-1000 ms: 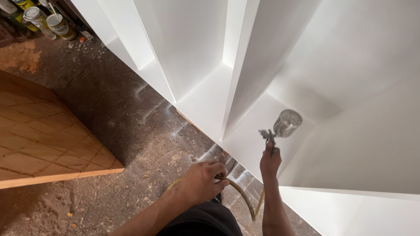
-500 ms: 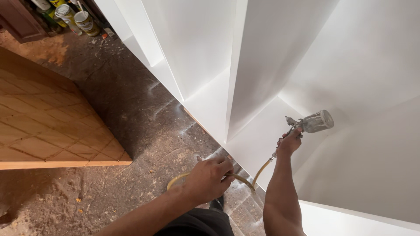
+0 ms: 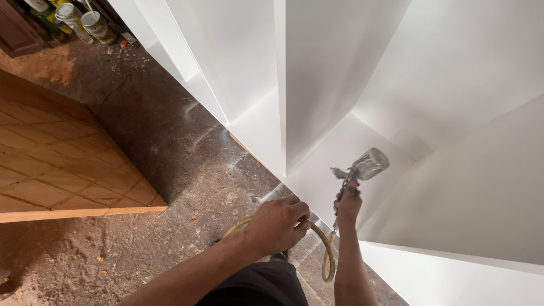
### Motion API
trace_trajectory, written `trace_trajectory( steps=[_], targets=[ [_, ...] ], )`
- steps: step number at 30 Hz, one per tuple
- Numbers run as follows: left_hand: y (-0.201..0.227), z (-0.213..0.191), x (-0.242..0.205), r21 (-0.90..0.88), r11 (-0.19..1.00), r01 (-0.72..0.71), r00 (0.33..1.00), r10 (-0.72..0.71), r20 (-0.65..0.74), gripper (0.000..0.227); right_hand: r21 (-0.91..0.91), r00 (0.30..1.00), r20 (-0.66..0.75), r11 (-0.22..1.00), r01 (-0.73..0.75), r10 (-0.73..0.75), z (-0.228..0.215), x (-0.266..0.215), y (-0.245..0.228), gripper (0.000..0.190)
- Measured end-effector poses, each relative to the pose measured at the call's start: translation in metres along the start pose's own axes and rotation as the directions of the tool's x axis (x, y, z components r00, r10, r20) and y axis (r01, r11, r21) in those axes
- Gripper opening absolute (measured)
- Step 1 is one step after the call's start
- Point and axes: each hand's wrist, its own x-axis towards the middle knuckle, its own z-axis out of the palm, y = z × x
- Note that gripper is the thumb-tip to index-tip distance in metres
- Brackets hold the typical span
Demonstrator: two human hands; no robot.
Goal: The person uses a spray gun to apply white paint to the interior and exterior surfaces of a large shelving unit.
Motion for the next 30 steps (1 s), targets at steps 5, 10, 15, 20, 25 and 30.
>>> trace_trajectory(
  steps=[5,10,15,20,25,30],
  targets=[
    [0.000,0.003,-0.001,-0.047,0.999,-0.010,0.999,0.012,0.040,0.013,-0.133,0.993,0.121,0.991,0.004,0.012,-0.015,-0.034,0.026,0.056],
    [0.000,0.003,-0.003,-0.075,0.997,0.024,0.998,-0.020,0.061,0.015,-0.149,0.992,0.122,0.989,-0.002,0.021,-0.012,-0.027,0.029,0.055],
    [-0.003,0.003,-0.001,-0.054,0.998,-0.040,0.997,0.037,-0.062,0.013,-0.103,0.997,0.002,0.991,0.081,-0.081,0.013,0.032,0.004,0.052],
    [-0.003,-0.005,-0.002,-0.019,1.000,0.001,0.992,-0.004,-0.124,0.011,-0.048,0.967,-0.028,0.966,0.253,-0.254,0.033,0.086,-0.031,0.052],
    [-0.002,-0.012,-0.002,0.026,1.000,0.008,0.989,-0.004,-0.146,0.013,-0.270,0.899,-0.124,0.886,0.376,-0.420,0.042,0.116,-0.055,0.056],
    [-0.002,-0.013,-0.006,0.010,1.000,-0.006,0.990,0.007,-0.141,0.015,-0.319,0.915,-0.124,0.888,0.331,-0.385,0.035,0.117,-0.048,0.061]
  ],
)
